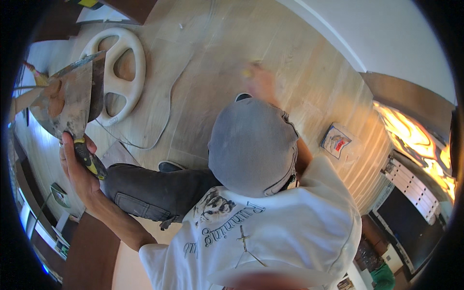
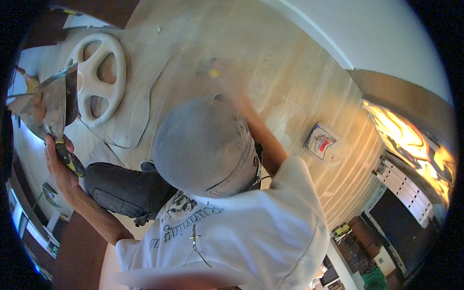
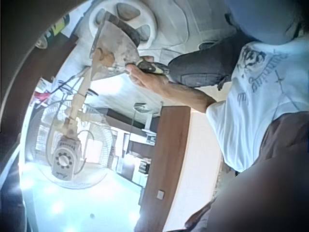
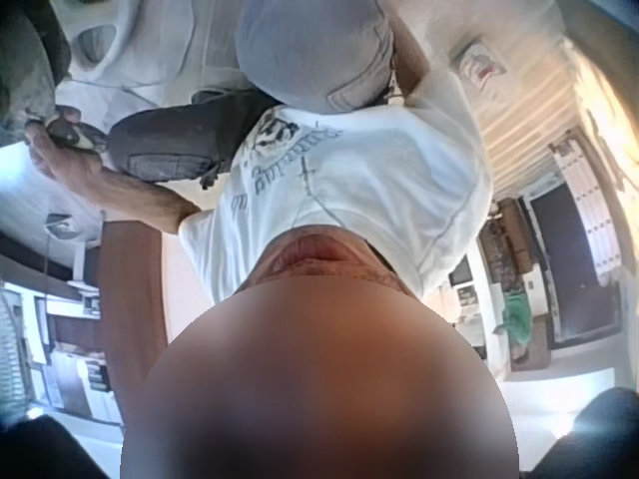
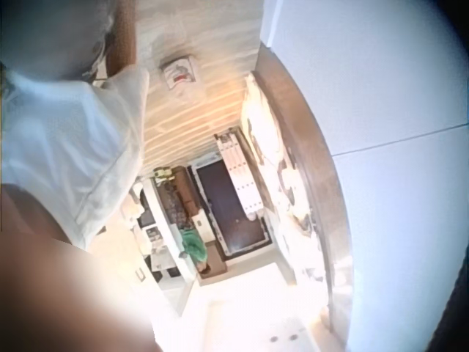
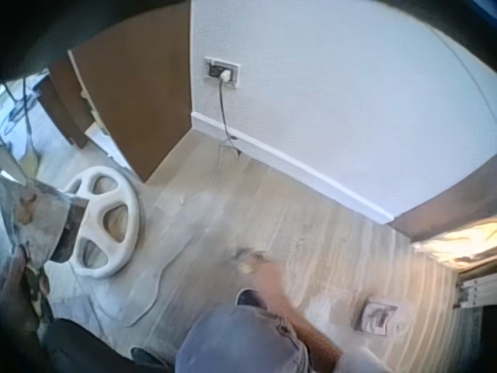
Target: The person sits on the floor and uses a putty knife to apply a filler substance from a plastic bag onto the wooden floor. They spread the material into gaps between floorboards and smooth it with the tool.
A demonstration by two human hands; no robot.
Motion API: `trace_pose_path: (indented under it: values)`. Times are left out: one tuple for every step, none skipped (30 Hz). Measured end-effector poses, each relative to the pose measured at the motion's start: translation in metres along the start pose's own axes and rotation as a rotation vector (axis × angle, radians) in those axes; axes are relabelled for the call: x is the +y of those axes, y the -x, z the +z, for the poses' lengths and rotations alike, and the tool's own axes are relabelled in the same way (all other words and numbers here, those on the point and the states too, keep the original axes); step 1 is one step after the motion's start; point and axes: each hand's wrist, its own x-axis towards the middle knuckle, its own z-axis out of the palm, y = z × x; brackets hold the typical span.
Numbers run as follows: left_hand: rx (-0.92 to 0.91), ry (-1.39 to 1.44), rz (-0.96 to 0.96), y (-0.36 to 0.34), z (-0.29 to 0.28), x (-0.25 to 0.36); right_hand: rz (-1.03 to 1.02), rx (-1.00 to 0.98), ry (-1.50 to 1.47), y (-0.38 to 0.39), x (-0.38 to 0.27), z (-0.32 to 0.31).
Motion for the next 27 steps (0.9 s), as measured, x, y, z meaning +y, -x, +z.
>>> trace_pose_path:
  values:
    - [-0.021,-0.012,-0.031,-0.002,0.003,0.000,-0.112,0.008,-0.270,0.004,-0.042,-0.003]
    - [-0.027,-0.042,-0.055,0.000,0.001,0.005,-0.030,-0.036,-0.372,-0.002,-0.055,-0.005]
    - [-0.007,-0.044,-0.063,0.007,-0.002,0.006,0.051,-0.084,-0.474,-0.011,-0.064,-0.004]
    - [-0.015,-0.008,-0.075,0.004,0.000,-0.002,0.140,-0.107,-0.536,-0.025,-0.064,-0.010]
    - [-0.003,0.009,-0.080,0.005,0.000,-0.004,0.055,0.045,-0.451,-0.041,-0.030,-0.012]
    - [0.014,0.023,-0.069,0.011,-0.004,-0.004,-0.038,0.182,-0.369,-0.056,0.014,-0.022]
    - [0.013,0.056,-0.054,0.013,-0.004,-0.010,-0.143,0.347,-0.418,-0.070,0.035,-0.052]
    - [0.033,0.070,-0.040,0.018,-0.008,-0.009,0.113,0.259,-0.302,-0.081,0.046,-0.087]
    - [0.011,0.074,-0.031,0.017,-0.009,-0.007,0.103,0.353,-0.152,-0.094,0.082,-0.107]
    - [-0.002,0.057,-0.024,0.019,-0.013,0.004,0.096,0.432,-0.020,-0.111,0.111,-0.102]
    - [-0.022,0.053,-0.013,0.019,-0.013,0.008,0.009,0.431,0.040,-0.119,0.119,-0.085]
    - [-0.004,0.057,-0.018,0.019,-0.009,0.008,-0.081,0.432,0.103,-0.125,0.123,-0.067]
    - [0.020,0.057,-0.019,0.018,-0.003,0.009,-0.174,0.435,0.158,-0.135,0.120,-0.046]
    - [0.014,0.083,-0.017,0.007,0.008,0.001,-0.202,0.459,0.133,-0.144,0.108,-0.027]
    - [0.044,0.060,-0.072,0.004,0.013,0.000,-0.232,0.455,0.083,-0.148,0.093,-0.004]
    - [0.025,0.037,-0.107,0.008,0.010,0.002,-0.152,0.377,-0.102,-0.154,0.078,-0.005]
    - [0.013,0.019,-0.136,0.013,0.006,0.002,-0.079,0.297,-0.287,-0.170,0.048,-0.019]
    - [-0.010,0.015,-0.150,0.012,0.005,0.003,-0.065,0.311,-0.290,-0.187,0.039,-0.026]
    - [0.000,0.080,-0.118,0.015,0.007,0.001,-0.050,0.325,-0.291,-0.204,0.032,-0.033]
    - [0.030,0.082,-0.099,0.020,0.008,0.006,-0.082,0.407,-0.121,-0.221,0.043,-0.038]
    - [0.053,0.088,-0.082,0.023,0.012,0.010,-0.111,0.491,0.056,-0.239,0.051,-0.039]
    - [0.047,0.115,-0.053,0.017,0.019,0.013,-0.309,0.424,-0.056,-0.255,0.083,-0.016]
    - [0.012,0.147,-0.047,0.008,0.024,0.010,-0.505,0.354,-0.159,-0.265,0.113,0.003]
    - [0.038,0.129,-0.054,0.012,0.018,0.009,-0.487,0.322,-0.125,-0.239,0.051,0.037]
    - [0.050,0.126,-0.054,0.013,0.014,0.008,-0.469,0.303,-0.074,-0.204,-0.025,0.046]
    - [0.063,0.115,-0.073,0.013,0.013,0.004,-0.386,0.184,-0.364,-0.199,-0.054,0.032]
    - [0.073,0.096,-0.103,0.013,0.012,-0.001,-0.284,0.052,-0.651,-0.192,-0.074,0.022]
